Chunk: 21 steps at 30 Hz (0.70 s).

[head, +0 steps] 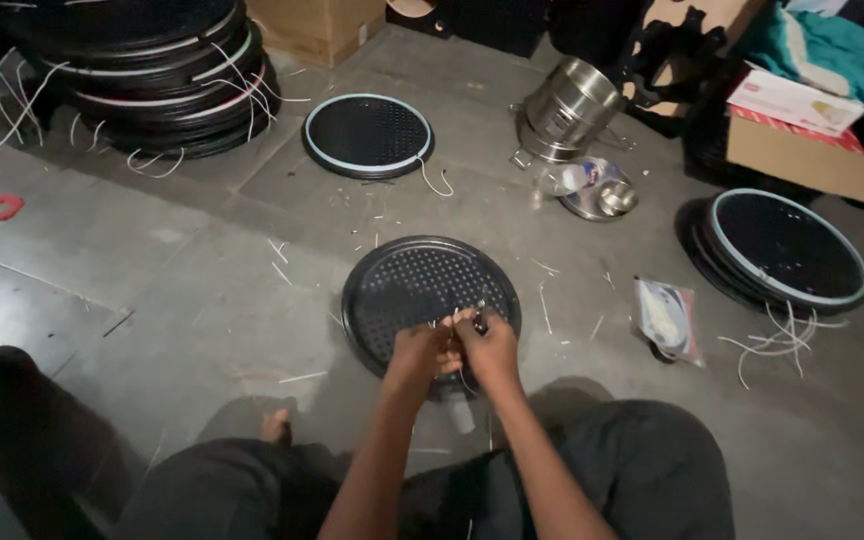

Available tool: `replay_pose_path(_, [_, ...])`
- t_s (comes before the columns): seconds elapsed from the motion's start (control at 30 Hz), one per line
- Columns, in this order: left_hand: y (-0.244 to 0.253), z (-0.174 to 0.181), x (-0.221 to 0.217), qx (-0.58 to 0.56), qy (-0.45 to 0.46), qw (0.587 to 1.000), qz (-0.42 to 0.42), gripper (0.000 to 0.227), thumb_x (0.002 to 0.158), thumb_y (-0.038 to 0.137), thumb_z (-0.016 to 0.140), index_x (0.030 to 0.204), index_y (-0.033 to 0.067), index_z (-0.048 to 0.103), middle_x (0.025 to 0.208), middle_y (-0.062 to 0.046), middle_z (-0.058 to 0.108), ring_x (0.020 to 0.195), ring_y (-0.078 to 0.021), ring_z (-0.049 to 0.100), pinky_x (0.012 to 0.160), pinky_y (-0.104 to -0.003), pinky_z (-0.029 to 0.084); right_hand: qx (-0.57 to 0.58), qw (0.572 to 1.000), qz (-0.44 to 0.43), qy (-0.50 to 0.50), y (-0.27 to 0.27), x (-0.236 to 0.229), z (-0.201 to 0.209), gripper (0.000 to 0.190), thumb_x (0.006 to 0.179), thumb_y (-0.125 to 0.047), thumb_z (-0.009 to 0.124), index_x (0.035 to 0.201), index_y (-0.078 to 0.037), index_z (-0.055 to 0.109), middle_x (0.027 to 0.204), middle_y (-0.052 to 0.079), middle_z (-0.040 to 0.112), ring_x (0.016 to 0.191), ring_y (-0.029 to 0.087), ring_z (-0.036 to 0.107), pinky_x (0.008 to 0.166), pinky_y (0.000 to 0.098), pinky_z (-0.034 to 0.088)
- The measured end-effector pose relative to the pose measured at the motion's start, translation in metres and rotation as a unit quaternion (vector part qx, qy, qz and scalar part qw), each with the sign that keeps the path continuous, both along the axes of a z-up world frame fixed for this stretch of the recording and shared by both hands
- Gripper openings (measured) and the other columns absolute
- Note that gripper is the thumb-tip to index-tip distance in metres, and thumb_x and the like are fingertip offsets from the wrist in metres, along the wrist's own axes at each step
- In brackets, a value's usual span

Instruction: The person sits on the floor and assembles a circular light fixture by threading white wires through a perforated black tray. They use pliers to cut and secure the wires, repeatedly inserting and adjusting them through the holes in the tray.

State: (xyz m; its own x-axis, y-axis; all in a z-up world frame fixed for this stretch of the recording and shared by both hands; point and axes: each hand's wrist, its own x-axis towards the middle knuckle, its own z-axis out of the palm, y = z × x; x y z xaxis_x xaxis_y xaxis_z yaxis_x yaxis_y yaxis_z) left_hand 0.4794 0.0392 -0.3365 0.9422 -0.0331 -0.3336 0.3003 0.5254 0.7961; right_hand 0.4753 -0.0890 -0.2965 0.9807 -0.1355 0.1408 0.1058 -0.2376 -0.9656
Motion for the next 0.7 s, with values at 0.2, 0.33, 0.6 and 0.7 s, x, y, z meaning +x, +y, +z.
replay_pose_path(0.2, [0.003, 0.026, -0.045, 0.178, -0.039, 0.983, -0.014, 0.022, 0.088, 0.022, 0.074, 0.090, 0.0003, 0.075, 0.073, -0.006, 0.072, 0.061, -0.0139, 0.067, 0.057, -0.030, 0.057, -0.170, 0.970, -0.063, -0.162, -0.008, -0.048, 0.009, 0.026, 0.084, -0.016, 0.074, 0.105, -0.001, 0.069, 0.097, 0.017, 0.075, 0.088, 0.033, 0.073, 0.075, 0.0411, 0.055])
replay_pose_path(0.33, [0.006, 0.029, -0.055, 0.344, -0.075, 0.936, 0.005, 0.022, 0.090, 0.017, 0.076, 0.090, -0.0044, 0.078, 0.077, -0.013, 0.071, 0.063, -0.0154, 0.063, 0.058, -0.032, 0.050, -0.243, 0.958, 0.011, -0.153, -0.021, -0.066, 0.006, 0.016, 0.084, -0.016, 0.074, 0.096, -0.007, 0.076, 0.094, 0.016, 0.073, 0.087, 0.036, 0.072, 0.077, 0.0429, 0.055])
replay_pose_path(0.6, [0.003, 0.018, -0.054, 0.087, -0.121, 0.988, 0.036, 0.012, 0.085, -0.003, 0.069, 0.096, -0.0049, 0.070, 0.081, -0.010, 0.073, 0.067, -0.0167, 0.072, 0.061, -0.030, 0.059, -0.232, 0.973, 0.002, -0.006, -0.022, -0.064, -0.027, 0.029, 0.095, -0.031, 0.073, 0.098, -0.002, 0.070, 0.090, 0.021, 0.072, 0.084, 0.037, 0.071, 0.074, 0.0448, 0.054])
replay_pose_path(0.7, [0.003, 0.021, -0.058, 0.177, -0.126, 0.974, 0.059, 0.020, 0.082, -0.002, 0.077, 0.101, -0.0053, 0.073, 0.080, -0.007, 0.071, 0.068, -0.0124, 0.066, 0.059, -0.028, 0.054, -0.151, 0.988, -0.022, 0.014, -0.017, -0.061, -0.030, 0.025, 0.088, -0.026, 0.073, 0.097, -0.003, 0.067, 0.088, 0.020, 0.073, 0.083, 0.038, 0.073, 0.074, 0.0448, 0.055])
